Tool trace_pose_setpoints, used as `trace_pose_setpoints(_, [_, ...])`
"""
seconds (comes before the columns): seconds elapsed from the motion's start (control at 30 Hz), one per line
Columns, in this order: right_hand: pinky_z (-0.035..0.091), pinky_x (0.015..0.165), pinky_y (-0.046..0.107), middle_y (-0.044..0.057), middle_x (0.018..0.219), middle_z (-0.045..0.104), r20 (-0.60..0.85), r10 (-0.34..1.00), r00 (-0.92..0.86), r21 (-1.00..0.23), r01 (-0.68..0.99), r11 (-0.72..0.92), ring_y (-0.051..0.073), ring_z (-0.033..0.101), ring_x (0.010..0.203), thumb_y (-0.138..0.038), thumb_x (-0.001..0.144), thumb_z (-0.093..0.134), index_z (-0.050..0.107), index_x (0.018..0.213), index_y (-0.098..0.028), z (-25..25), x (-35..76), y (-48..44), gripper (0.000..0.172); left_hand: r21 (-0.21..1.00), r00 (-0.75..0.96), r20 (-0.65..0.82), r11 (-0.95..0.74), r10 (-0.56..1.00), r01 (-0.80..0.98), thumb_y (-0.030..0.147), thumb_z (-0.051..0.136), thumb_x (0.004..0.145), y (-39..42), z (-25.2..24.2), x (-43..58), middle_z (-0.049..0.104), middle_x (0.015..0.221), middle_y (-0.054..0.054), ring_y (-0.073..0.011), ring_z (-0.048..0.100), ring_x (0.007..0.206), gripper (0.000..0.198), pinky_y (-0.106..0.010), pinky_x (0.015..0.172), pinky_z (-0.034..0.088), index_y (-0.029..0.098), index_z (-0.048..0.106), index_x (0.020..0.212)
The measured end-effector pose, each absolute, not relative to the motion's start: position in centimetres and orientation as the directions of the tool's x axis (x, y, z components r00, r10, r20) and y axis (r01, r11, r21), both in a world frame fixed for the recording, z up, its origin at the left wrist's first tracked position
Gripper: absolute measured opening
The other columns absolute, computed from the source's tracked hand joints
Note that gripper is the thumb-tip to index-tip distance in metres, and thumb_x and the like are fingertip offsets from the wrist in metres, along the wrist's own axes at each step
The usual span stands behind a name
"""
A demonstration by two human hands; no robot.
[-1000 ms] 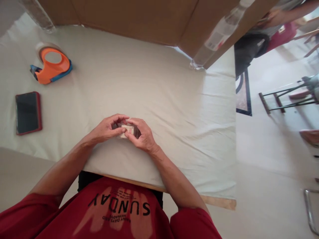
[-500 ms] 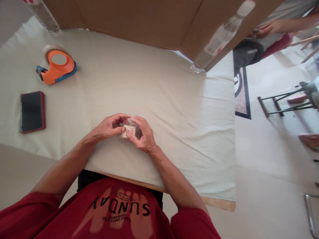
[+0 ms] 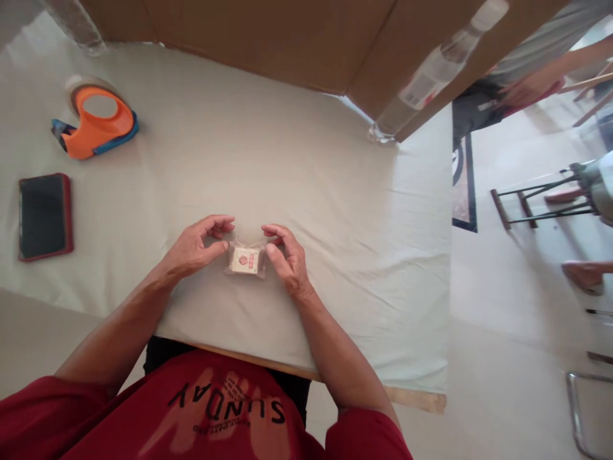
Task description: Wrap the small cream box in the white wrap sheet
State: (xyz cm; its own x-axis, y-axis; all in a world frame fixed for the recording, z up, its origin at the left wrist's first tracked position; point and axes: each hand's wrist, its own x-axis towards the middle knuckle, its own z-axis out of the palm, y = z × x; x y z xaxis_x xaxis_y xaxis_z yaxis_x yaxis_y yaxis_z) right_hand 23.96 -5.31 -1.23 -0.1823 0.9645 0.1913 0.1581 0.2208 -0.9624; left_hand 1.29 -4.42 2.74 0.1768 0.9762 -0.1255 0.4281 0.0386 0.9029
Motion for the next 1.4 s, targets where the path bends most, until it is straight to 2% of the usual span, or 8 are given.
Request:
trace_pose_setpoints(0.23, [0.053,0.093,0.039,0.008,0.115,0.072,0.131,0.968,-0.216,-0.968,0.184,0.172,0.021,0.065,0.102,-0.037,0.091,0.059,0.063,0.120,-0.024,-1.3,24.1,-5.3,0.032,0.860,0.304,-0.086,-0.084,0.949,0.503,0.031,0.063,0.077,-4.8,3.0,0.9,0.069,0.109,-0.009,-0.0223,0.064,0.098,0.048,-0.038,0.089,0.053,0.018,0.063,0.123])
trace_pose_setpoints(0.43, [0.054,0.076,0.031,0.006,0.107,0.074,0.104,0.967,-0.232,-0.968,0.200,0.152,0.014,0.064,0.080,-0.033,0.091,0.059,0.066,0.116,-0.022,-1.3,23.9,-5.1,0.027,0.824,0.340,-0.067,-0.140,0.938,0.549,0.037,0.064,0.077,-4.6,2.9,0.9,0.063,0.096,-0.005,-0.0190,0.060,0.086,0.049,-0.035,0.082,0.053,0.018,0.063,0.122])
trace_pose_setpoints(0.73, [0.056,0.077,0.031,0.005,0.093,0.077,0.020,0.969,-0.246,-0.985,0.160,0.061,0.016,0.070,0.083,-0.037,0.090,0.062,0.071,0.102,-0.021,-1.3,24.3,-4.4,0.022,0.847,0.415,-0.001,-0.220,0.910,0.484,0.030,0.066,0.079,-5.3,2.3,1.5,0.060,0.107,-0.007,-0.0188,0.058,0.091,0.059,-0.034,0.086,0.052,0.019,0.053,0.135])
trace_pose_setpoints(0.93, [0.052,0.066,0.028,0.003,0.087,0.075,0.026,0.939,-0.342,-0.968,0.227,0.109,0.014,0.065,0.070,-0.036,0.084,0.067,0.074,0.094,-0.021,-0.5,24.8,-4.0,0.019,0.839,0.447,0.059,-0.287,0.893,0.462,0.030,0.066,0.081,-5.5,2.5,1.7,0.059,0.108,-0.008,-0.0195,0.058,0.092,0.059,-0.036,0.088,0.052,0.021,0.051,0.137])
trace_pose_setpoints(1.03, [0.050,0.065,0.028,0.002,0.079,0.072,0.052,0.958,-0.281,-0.955,0.268,0.131,0.015,0.062,0.070,-0.036,0.085,0.064,0.072,0.082,-0.020,-0.5,24.4,-4.1,0.018,0.836,0.463,0.099,-0.326,0.881,0.441,0.029,0.066,0.082,-5.5,2.5,1.8,0.059,0.108,-0.008,-0.0195,0.058,0.093,0.059,-0.036,0.088,0.052,0.022,0.050,0.138])
trace_pose_setpoints(1.2, [0.042,0.057,0.026,-0.001,0.066,0.062,0.045,0.992,-0.116,-0.954,0.289,0.077,0.013,0.052,0.059,-0.039,0.087,0.061,0.068,0.081,-0.020,-1.0,23.6,-4.3,0.021,0.843,0.490,0.161,-0.377,0.857,0.382,0.025,0.067,0.081,-5.5,2.4,1.8,0.058,0.112,-0.009,-0.0189,0.057,0.093,0.060,-0.036,0.090,0.051,0.020,0.049,0.138])
trace_pose_setpoints(1.4, [0.040,0.055,0.025,-0.003,0.063,0.055,0.043,0.997,-0.061,-0.957,0.283,0.059,0.012,0.046,0.056,-0.041,0.089,0.059,0.063,0.080,-0.021,-1.1,23.3,-4.5,0.022,0.894,0.405,0.088,-0.251,0.910,0.370,0.035,0.067,0.081,-5.5,2.2,2.2,0.058,0.118,-0.010,-0.0183,0.058,0.089,0.041,-0.035,0.085,0.053,0.019,0.059,0.118])
